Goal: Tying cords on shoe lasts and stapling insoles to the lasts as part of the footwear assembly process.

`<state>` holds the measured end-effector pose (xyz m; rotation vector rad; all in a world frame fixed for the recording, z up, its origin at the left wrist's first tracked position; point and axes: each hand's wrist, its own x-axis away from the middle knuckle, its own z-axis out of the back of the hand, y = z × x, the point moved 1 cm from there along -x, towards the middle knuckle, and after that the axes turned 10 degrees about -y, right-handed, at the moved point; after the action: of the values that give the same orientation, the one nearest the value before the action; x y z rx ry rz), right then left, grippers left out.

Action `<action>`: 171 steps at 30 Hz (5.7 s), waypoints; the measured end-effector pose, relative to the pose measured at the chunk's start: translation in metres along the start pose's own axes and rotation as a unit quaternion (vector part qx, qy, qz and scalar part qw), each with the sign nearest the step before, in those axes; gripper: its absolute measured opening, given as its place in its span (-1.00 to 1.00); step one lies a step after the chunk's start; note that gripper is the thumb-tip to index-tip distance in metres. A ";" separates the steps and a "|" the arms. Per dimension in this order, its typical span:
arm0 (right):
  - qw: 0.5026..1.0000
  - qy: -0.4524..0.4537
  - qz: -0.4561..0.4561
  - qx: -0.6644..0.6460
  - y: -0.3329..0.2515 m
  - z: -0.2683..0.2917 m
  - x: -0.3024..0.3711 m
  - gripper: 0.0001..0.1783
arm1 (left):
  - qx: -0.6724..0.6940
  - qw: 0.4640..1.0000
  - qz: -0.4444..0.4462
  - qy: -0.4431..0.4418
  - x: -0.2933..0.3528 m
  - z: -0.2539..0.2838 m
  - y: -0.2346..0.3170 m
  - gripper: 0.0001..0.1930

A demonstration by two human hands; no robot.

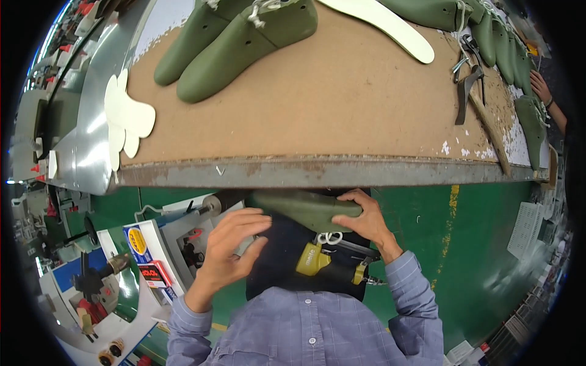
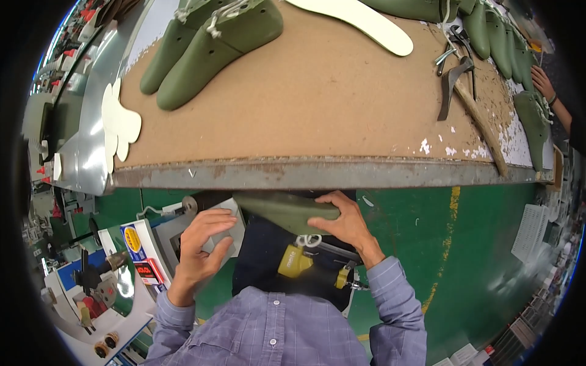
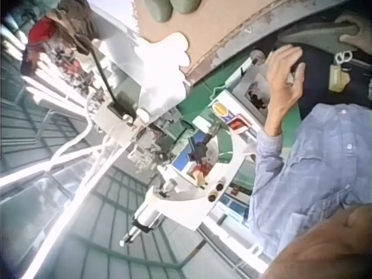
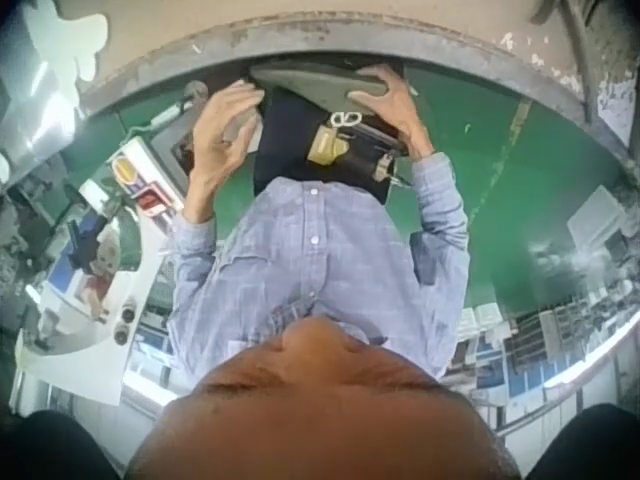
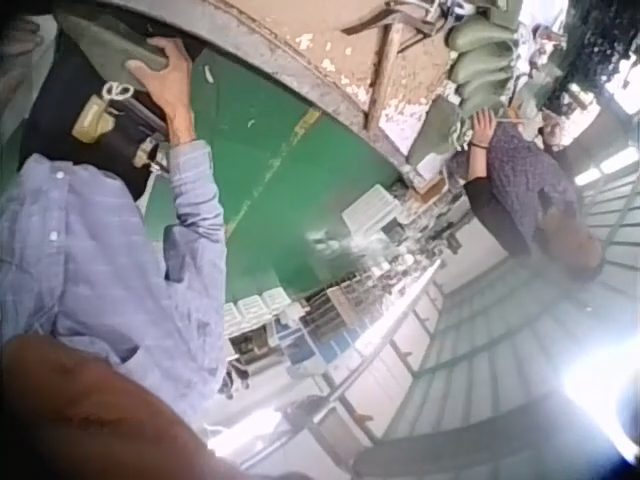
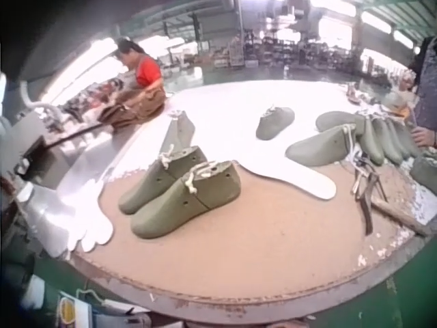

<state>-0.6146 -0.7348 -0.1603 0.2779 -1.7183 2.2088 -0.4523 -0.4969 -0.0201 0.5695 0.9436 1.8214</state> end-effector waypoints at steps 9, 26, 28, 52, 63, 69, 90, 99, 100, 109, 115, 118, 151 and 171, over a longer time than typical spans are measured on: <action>0.770 -0.109 -0.216 -0.590 -0.012 -0.047 0.033 -0.43 | 0.334 0.870 0.259 0.253 0.070 -0.076 -0.013 -0.39; 0.975 0.048 0.214 0.034 -0.123 -0.049 0.132 0.11 | 0.643 0.737 0.095 0.185 0.029 -0.092 0.049 -0.50; 0.969 0.099 0.211 0.086 -0.152 -0.042 0.123 0.00 | 0.590 0.791 0.035 0.159 0.019 -0.073 0.053 -0.42; 0.790 0.536 -0.032 0.296 -0.221 0.276 -0.383 -0.30 | -0.331 0.889 0.132 0.289 -0.030 0.059 -0.067 -0.60; 0.653 0.052 0.316 0.686 -0.346 0.122 -0.418 -0.41 | -0.361 0.883 0.108 0.279 -0.033 0.066 -0.057 -0.60; 0.745 -0.048 0.106 0.656 -0.370 0.103 -0.370 -0.45 | -0.318 0.884 0.163 0.302 -0.024 0.062 -0.064 -0.56; 0.921 0.124 0.219 -0.297 -0.258 0.156 -0.136 -0.51 | -0.238 0.854 0.378 0.267 -0.054 0.192 -0.139 -0.16; 0.913 0.067 0.166 -0.367 -0.203 0.040 -0.002 -0.42 | 0.201 0.875 0.055 0.437 0.000 0.187 -0.038 -0.26; 0.914 0.066 0.165 -0.365 -0.207 0.024 0.001 -0.43 | 0.258 0.864 0.013 0.432 0.006 0.159 -0.018 -0.27; 0.966 0.100 0.227 0.075 -0.258 -0.081 0.042 -0.52 | 0.494 0.839 0.009 0.229 0.084 -0.005 0.035 -0.44; 0.927 -0.007 0.362 0.095 -0.195 -0.087 0.048 -0.40 | 0.704 0.640 0.105 0.289 0.087 -0.055 0.019 -0.44; 0.968 -0.158 0.065 -0.186 -0.138 -0.084 0.055 -0.02 | 0.796 0.546 -0.023 0.260 0.075 -0.091 0.005 -0.42; 0.979 -0.082 -0.036 0.183 -0.045 -0.068 0.154 -0.27 | -0.289 0.948 -0.011 -0.134 -0.042 -0.143 -0.029 -0.28; 0.989 0.100 0.000 -0.111 -0.035 -0.051 0.132 0.11 | -0.284 0.949 -0.026 -0.133 -0.040 -0.143 -0.027 -0.24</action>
<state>-0.7218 -0.6597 -0.0952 0.0013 -1.8283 1.9462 -0.5247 -0.5772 -0.1246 0.4027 0.2256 1.8012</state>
